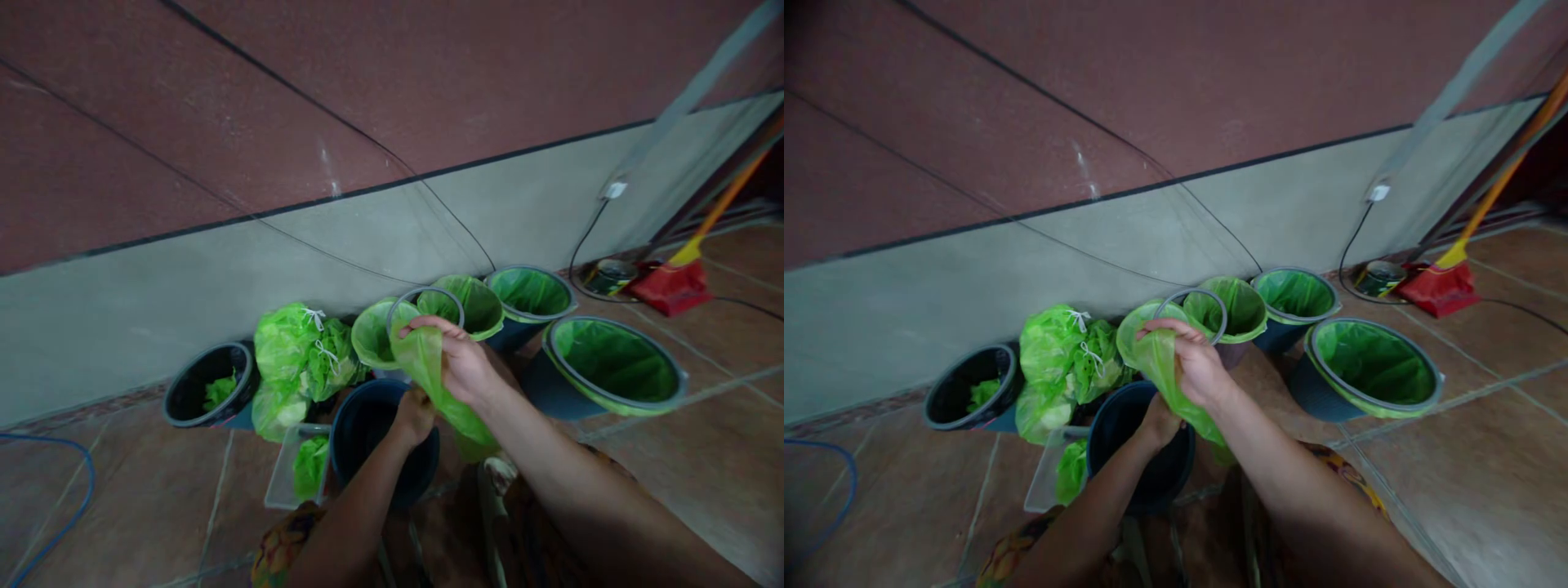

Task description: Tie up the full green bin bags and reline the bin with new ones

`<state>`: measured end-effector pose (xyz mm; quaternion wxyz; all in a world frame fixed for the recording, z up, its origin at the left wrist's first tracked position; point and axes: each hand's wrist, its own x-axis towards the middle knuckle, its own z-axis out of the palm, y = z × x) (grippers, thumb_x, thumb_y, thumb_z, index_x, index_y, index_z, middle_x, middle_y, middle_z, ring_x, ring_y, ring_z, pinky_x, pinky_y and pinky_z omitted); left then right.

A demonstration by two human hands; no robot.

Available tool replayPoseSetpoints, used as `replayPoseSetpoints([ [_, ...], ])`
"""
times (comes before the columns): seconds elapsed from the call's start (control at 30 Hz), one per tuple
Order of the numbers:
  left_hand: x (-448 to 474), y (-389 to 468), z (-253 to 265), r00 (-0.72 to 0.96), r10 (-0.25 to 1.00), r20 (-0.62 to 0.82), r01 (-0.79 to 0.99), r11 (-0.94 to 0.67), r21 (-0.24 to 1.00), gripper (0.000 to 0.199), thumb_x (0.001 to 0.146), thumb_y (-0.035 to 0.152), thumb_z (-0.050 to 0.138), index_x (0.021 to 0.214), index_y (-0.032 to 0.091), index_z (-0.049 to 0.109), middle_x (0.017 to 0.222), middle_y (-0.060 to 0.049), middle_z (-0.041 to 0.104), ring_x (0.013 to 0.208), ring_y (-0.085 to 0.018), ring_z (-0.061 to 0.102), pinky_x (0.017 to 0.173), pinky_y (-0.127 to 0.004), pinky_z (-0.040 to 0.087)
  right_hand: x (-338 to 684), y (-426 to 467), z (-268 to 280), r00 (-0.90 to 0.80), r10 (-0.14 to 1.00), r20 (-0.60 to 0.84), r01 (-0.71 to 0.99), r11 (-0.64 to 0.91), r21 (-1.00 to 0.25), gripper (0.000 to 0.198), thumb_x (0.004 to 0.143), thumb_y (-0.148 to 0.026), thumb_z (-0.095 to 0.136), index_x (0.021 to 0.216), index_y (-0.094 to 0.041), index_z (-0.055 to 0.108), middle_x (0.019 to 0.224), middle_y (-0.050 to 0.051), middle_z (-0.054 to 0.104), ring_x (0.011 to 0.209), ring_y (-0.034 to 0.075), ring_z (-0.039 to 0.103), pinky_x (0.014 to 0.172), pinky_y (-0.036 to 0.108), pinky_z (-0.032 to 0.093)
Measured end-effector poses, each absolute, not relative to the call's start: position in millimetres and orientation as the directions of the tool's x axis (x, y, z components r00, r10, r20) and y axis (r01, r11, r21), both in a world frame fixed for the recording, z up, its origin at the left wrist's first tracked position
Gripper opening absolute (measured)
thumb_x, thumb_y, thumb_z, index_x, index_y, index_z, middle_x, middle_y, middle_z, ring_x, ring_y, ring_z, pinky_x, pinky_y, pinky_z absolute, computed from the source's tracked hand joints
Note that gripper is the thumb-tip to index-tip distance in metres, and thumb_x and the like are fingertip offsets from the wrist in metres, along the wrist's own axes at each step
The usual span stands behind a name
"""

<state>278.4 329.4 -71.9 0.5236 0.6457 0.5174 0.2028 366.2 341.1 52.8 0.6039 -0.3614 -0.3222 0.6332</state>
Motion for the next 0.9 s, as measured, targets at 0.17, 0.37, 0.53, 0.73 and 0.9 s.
replayPoseSetpoints([
  [0.17, 235.6, 329.0, -82.1, 0.330, 0.848, -0.414, 0.550, 0.184, 0.815, 0.019, 0.085, 0.021, 0.052, 0.066, 0.018, 0.055, 0.058, 0.002, 0.056, 0.055, -0.012, 0.054, 0.056, -0.024, 0.041, 433.4, 366.4, 48.6, 0.525, 0.851, 0.025, -0.183, 0.142, -0.973, 0.024, 0.067, -0.029, 0.068, 0.090, -0.021, 0.071, 0.080, 0.003, 0.075, 0.066, 0.017, 0.066, 0.062, 0.031, 0.055],
  [0.37, 187.4, 353.1, -53.0, 0.234, 0.937, -0.258, 0.629, 0.056, 0.776, 0.021, 0.084, 0.024, 0.051, 0.067, 0.018, 0.061, 0.058, 0.003, 0.055, 0.059, -0.013, 0.052, 0.062, -0.024, 0.039, 500.8, 368.7, 34.1, 0.773, 0.590, 0.233, 0.133, 0.209, -0.969, 0.021, 0.069, -0.024, 0.059, 0.086, -0.018, 0.071, 0.075, 0.005, 0.072, 0.057, 0.017, 0.062, 0.052, 0.030, 0.052],
  [0.53, 156.2, 363.4, -22.3, 0.087, 0.991, -0.104, 0.590, 0.033, 0.807, 0.019, 0.084, 0.029, 0.056, 0.090, 0.021, 0.072, 0.082, -0.003, 0.072, 0.076, -0.019, 0.064, 0.076, -0.029, 0.049, 510.6, 364.2, 35.3, 0.786, 0.558, 0.266, 0.233, 0.132, -0.964, 0.017, 0.073, -0.027, 0.063, 0.085, -0.019, 0.072, 0.068, 0.003, 0.068, 0.048, 0.015, 0.055, 0.047, 0.030, 0.050],
  [0.73, 152.1, 352.8, 7.7, -0.029, 0.995, 0.098, 0.808, -0.035, 0.589, 0.034, 0.096, 0.033, 0.040, 0.110, 0.020, 0.068, 0.100, -0.012, 0.074, 0.089, -0.027, 0.068, 0.087, -0.037, 0.047, 486.3, 360.0, 50.6, 0.832, 0.462, 0.308, 0.140, 0.362, -0.922, 0.023, 0.080, -0.031, 0.059, 0.098, -0.019, 0.067, 0.085, 0.005, 0.074, 0.044, 0.010, 0.055, 0.043, 0.026, 0.047],
  [0.9, 154.5, 350.7, 9.3, -0.156, 0.987, -0.035, 0.841, 0.151, 0.520, 0.023, 0.094, 0.028, 0.042, 0.084, 0.020, 0.061, 0.070, -0.008, 0.064, 0.072, -0.026, 0.064, 0.074, -0.035, 0.045, 471.5, 357.8, 51.0, 0.726, 0.671, 0.152, -0.047, 0.269, -0.962, 0.026, 0.083, -0.044, 0.061, 0.096, -0.021, 0.063, 0.078, 0.003, 0.073, 0.042, 0.011, 0.056, 0.040, 0.024, 0.045],
])
